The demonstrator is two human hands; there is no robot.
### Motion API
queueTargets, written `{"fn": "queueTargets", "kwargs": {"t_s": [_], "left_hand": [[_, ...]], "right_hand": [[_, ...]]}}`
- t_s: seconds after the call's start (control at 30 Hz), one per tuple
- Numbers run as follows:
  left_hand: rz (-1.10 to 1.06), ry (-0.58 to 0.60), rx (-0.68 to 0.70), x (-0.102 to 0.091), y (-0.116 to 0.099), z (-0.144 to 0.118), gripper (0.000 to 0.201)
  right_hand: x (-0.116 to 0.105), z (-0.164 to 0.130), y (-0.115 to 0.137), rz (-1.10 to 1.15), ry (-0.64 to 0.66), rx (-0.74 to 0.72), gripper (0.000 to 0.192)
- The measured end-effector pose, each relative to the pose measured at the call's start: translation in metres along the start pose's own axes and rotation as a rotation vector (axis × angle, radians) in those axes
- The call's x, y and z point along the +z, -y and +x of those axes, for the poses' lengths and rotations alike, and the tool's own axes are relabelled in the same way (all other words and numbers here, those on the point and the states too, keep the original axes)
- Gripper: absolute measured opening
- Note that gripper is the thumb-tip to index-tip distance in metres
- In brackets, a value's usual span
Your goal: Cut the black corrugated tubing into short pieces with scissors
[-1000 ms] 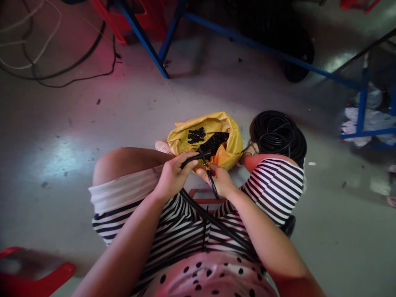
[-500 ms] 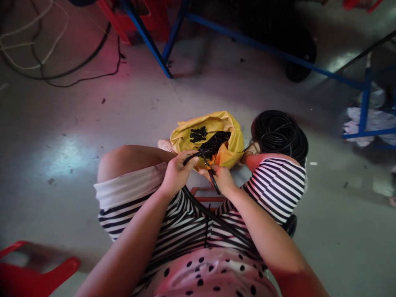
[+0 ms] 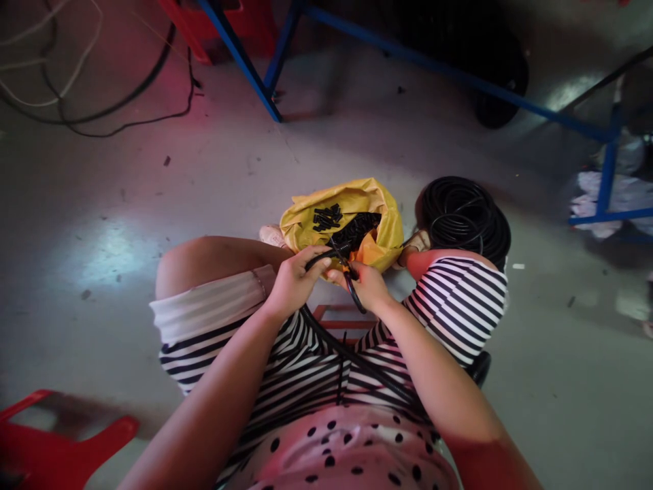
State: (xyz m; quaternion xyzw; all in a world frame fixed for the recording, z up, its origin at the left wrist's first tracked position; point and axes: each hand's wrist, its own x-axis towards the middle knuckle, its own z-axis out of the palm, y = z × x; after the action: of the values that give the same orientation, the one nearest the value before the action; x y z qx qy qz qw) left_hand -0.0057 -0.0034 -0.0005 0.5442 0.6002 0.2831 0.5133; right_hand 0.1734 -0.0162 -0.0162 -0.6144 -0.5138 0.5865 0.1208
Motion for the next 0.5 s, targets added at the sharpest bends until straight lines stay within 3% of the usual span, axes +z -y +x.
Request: {"fn": "queueTargets", "kwargs": {"t_s": [0.23, 0.5], "left_hand": [[-0.158, -0.058, -0.043, 0.002, 0.0053, -0.0004, 0.032], [-0.198, -0.059, -0.075, 0.0027, 0.0045, -0.0012, 0.031]], "right_hand": [[0.0025, -0.0003, -0.0027, -0.06, -0.041, -0.038, 0.059], [0.0014, -0.0022, -0.0036, -0.054, -0.056, -0.052, 0.06]]}}
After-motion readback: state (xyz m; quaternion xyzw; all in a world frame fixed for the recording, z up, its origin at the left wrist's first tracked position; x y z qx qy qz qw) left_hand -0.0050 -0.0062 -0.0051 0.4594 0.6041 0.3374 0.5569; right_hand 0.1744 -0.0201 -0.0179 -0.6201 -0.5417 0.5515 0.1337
